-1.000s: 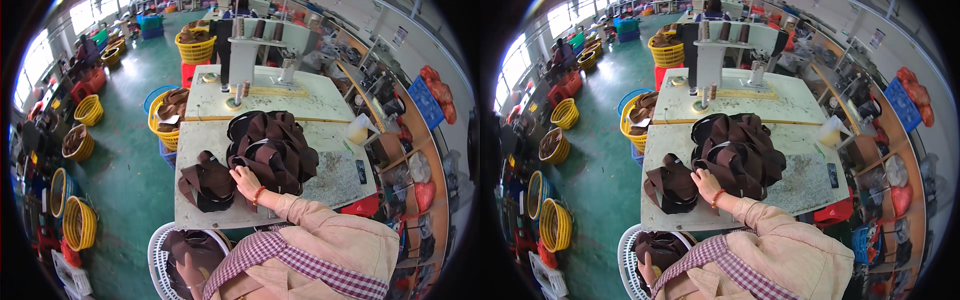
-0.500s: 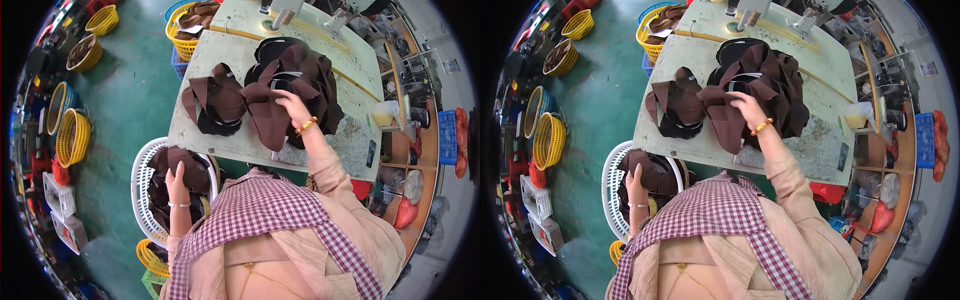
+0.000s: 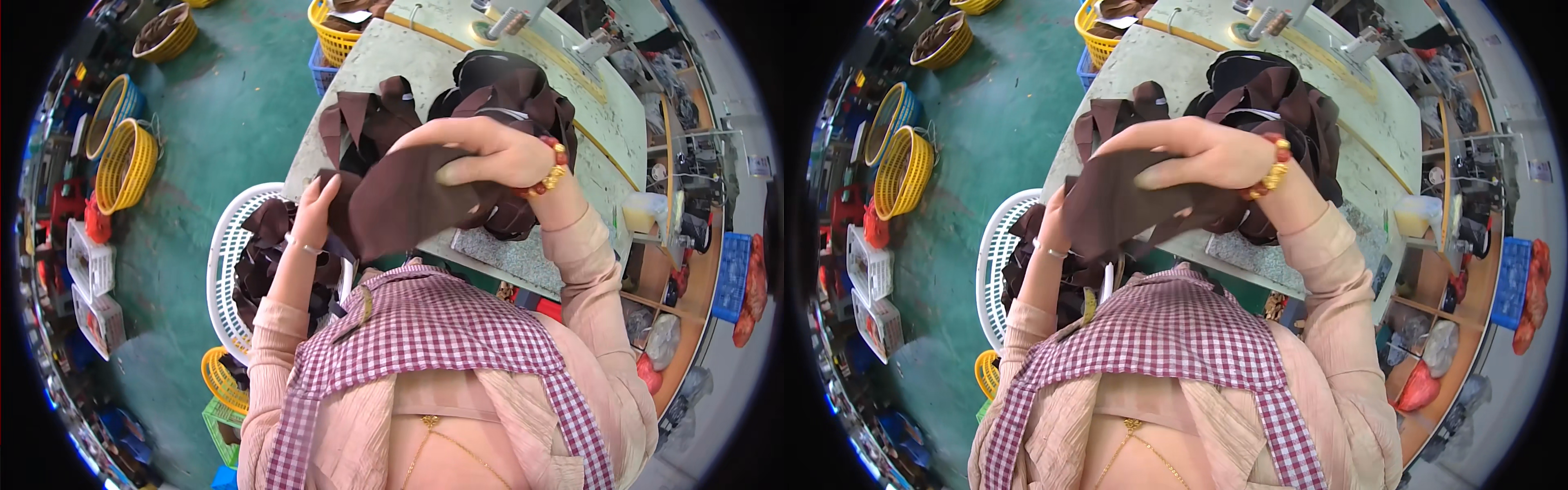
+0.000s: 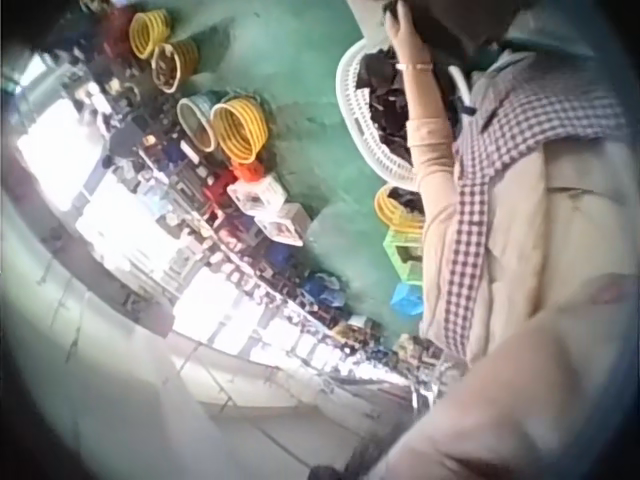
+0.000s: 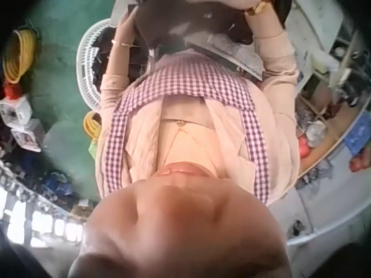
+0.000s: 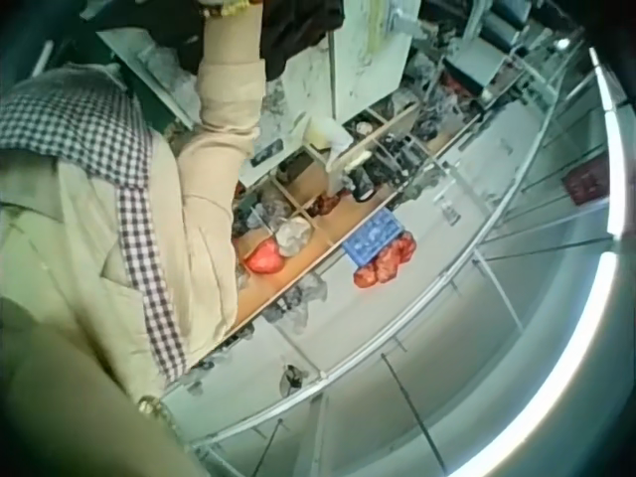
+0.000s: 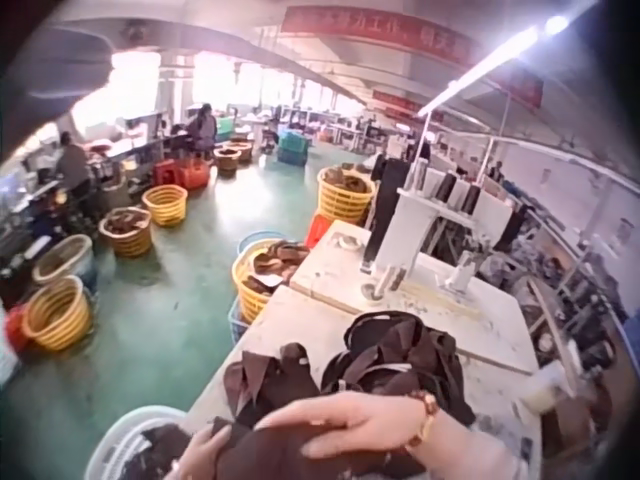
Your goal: The person clears items from a workbench, carries baskets filled with cut shoe upper components to the workstation, and places the components onto the table, folding and sorting them by hand.
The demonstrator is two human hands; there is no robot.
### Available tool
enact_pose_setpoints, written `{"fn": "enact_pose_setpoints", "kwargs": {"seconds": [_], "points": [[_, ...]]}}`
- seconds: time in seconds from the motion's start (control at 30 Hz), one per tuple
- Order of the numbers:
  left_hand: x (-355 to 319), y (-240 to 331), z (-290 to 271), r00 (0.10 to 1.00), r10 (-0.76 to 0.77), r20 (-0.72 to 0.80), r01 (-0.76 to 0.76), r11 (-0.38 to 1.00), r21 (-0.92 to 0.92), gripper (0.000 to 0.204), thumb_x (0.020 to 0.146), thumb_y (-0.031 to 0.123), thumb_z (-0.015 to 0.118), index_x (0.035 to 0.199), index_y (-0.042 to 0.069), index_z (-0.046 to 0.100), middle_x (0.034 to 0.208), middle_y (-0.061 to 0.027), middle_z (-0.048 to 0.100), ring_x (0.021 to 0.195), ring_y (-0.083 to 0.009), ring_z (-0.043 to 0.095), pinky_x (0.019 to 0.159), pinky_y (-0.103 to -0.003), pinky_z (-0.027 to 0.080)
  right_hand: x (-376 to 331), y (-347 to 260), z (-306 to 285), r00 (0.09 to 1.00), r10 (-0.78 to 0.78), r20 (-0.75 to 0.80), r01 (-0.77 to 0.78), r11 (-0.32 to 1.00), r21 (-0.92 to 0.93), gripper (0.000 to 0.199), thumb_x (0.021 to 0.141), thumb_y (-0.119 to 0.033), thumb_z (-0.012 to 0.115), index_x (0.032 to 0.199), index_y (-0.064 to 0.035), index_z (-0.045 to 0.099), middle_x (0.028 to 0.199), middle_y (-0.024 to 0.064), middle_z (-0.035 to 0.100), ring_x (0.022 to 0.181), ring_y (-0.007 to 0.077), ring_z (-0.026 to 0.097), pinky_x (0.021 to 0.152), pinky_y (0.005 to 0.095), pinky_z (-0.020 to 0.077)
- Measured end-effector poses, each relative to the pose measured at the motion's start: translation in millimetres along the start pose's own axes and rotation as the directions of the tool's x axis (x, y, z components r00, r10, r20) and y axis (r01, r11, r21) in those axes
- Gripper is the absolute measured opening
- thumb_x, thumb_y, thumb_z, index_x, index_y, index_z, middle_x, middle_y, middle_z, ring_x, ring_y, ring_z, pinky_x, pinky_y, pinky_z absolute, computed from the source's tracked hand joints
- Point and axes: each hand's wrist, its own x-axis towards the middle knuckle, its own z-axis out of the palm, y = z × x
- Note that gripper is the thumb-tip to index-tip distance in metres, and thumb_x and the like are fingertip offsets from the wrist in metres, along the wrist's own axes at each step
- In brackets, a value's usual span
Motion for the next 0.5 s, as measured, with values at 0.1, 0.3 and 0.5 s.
{"fn": "enact_pose_setpoints", "kwargs": {"seconds": [0.1,0.3,0.5], "points": [[-8.7,-2.5,7.2,0.996,0.033,0.089,-0.032,0.999,-0.012,0.029,0.092,0.019,0.052,0.114,0.001,0.051,0.105,-0.0066,0.058,0.092,-0.0149,0.057,0.079,-0.029,0.047,33.5,8.3,9.7,0.977,0.091,0.194,-0.083,0.995,-0.052,0.028,0.087,-0.006,0.055,0.113,0.0022,0.053,0.092,0.0028,0.061,0.074,0.0089,0.059,0.059,0.0219,0.0493],[-60.3,11.9,17.4,0.95,-0.088,0.298,0.295,0.562,-0.773,0.048,0.089,0.02,0.053,0.13,0.0,0.039,0.123,-0.0117,0.051,0.111,-0.0232,0.052,0.094,-0.036,0.042,45.8,100.5,6.7,0.956,0.264,0.13,-0.237,0.952,-0.193,0.027,0.081,-0.017,0.064,0.099,0.0029,0.058,0.087,0.0052,0.064,0.078,0.0095,0.057,0.073,0.0257,0.0462],[-127.4,22.5,-1.5,0.943,-0.217,0.253,0.28,0.928,-0.247,0.056,0.077,0.018,0.066,0.124,-0.003,0.043,0.119,-0.0117,0.054,0.109,-0.0238,0.053,0.093,-0.036,0.043,97.4,177.8,-20.7,0.858,0.425,-0.287,-0.363,0.899,0.245,0.025,0.086,-0.025,0.058,0.096,-0.0015,0.059,0.087,0.0092,0.064,0.071,0.015,0.062,0.063,0.0282,0.0522]]}}
